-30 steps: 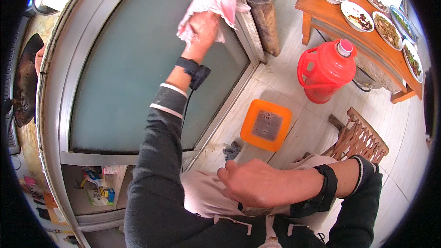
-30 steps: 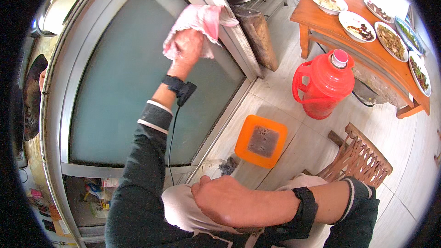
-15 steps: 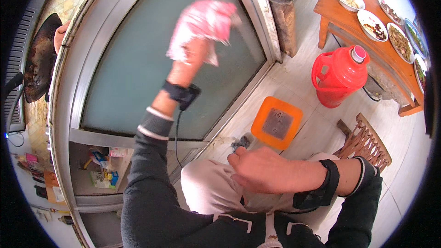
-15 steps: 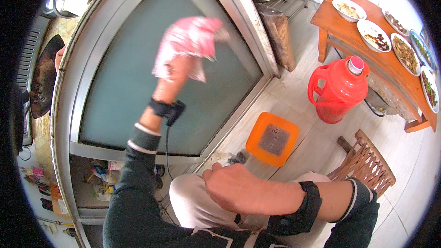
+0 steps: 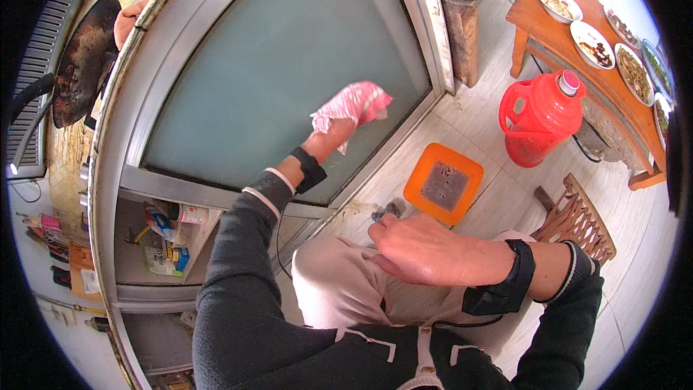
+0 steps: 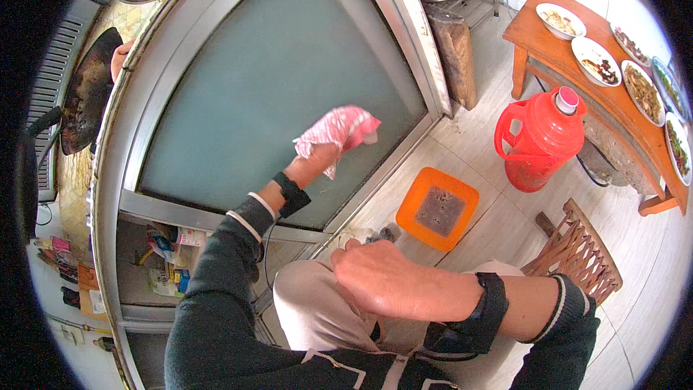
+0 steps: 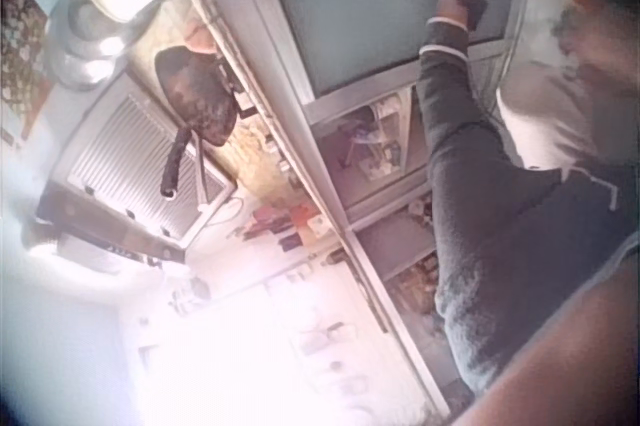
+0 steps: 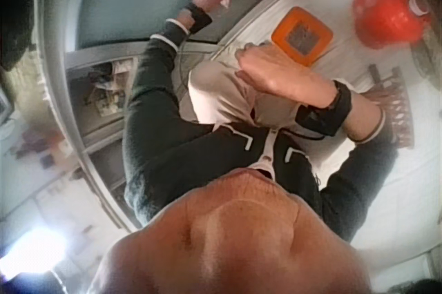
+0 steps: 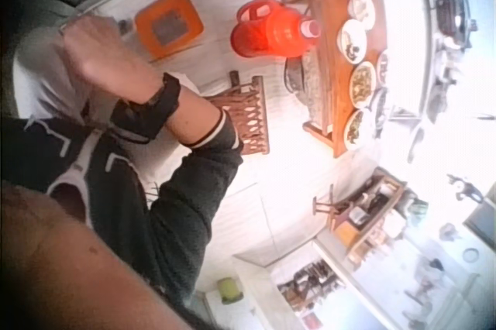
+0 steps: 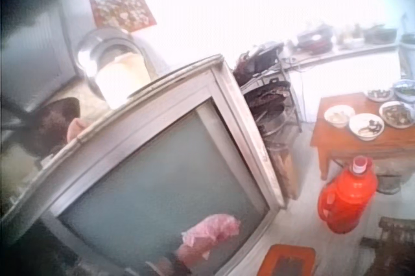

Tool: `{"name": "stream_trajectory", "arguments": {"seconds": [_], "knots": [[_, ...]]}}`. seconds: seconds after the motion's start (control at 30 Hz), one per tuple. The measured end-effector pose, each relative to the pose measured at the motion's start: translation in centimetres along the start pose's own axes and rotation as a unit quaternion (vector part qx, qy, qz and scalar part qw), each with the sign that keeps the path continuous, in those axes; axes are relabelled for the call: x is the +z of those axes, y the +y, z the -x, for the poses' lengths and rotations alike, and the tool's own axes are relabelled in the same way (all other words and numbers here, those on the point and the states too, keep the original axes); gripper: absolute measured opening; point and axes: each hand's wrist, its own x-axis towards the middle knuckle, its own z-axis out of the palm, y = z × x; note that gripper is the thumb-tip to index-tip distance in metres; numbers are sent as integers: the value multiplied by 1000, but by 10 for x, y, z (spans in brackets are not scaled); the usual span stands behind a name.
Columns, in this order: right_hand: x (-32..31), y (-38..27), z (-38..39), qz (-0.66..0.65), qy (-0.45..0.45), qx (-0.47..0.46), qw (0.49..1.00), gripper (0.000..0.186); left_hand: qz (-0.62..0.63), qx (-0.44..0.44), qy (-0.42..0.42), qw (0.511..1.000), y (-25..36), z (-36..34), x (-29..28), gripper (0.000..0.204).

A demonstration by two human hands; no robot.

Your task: The person scrubs a window pane with a wet sponge, repeatedly dipping it into an orange bucket of soapy water. They then wipe the pane with a pink cloth to remove excess water and streaks.

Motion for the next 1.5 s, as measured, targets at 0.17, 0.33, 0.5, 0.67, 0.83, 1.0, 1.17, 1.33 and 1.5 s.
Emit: {"name": "stream_trajectory", "arguments": {"seconds": [0.17, 0.33, 0.5, 0.67, 0.83, 1.0, 1.17, 1.33, 1.5], "knots": [[4, -6, -2, 7, 9, -13, 1000, 29, -140, -249, -221, 933, -59, -71, -101, 31], [6, -7, -2, 2, 19, -4, 1000, 27, -343, -97, 122, 926, -76, -37, -90, 33], [12, -15, 4, -3, 5, -9, 1000, 27, -65, -136, -119, 981, -3, 97, 16, 53], [19, -22, 4, 32, -6, 11, 999, 28, -19, -117, -171, 978, 11, 148, 9, 53], [22, -26, -2, 54, -17, 1, 998, 28, -252, -126, -49, 958, -72, 122, -103, 51], [23, -26, -8, 56, -27, 17, 998, 28, -284, -315, -64, 903, -85, 106, -160, 42], [27, -24, -6, 51, -23, 39, 998, 29, -338, -100, -168, 921, -11, 149, -77, 64], [31, -25, -4, 75, -21, 67, 995, 28, -14, -195, -177, 965, 12, 192, -46, 28], [33, -24, -3, 72, -20, 62, 995, 29, 278, -350, 176, 877, -24, 196, -150, 13]]}}
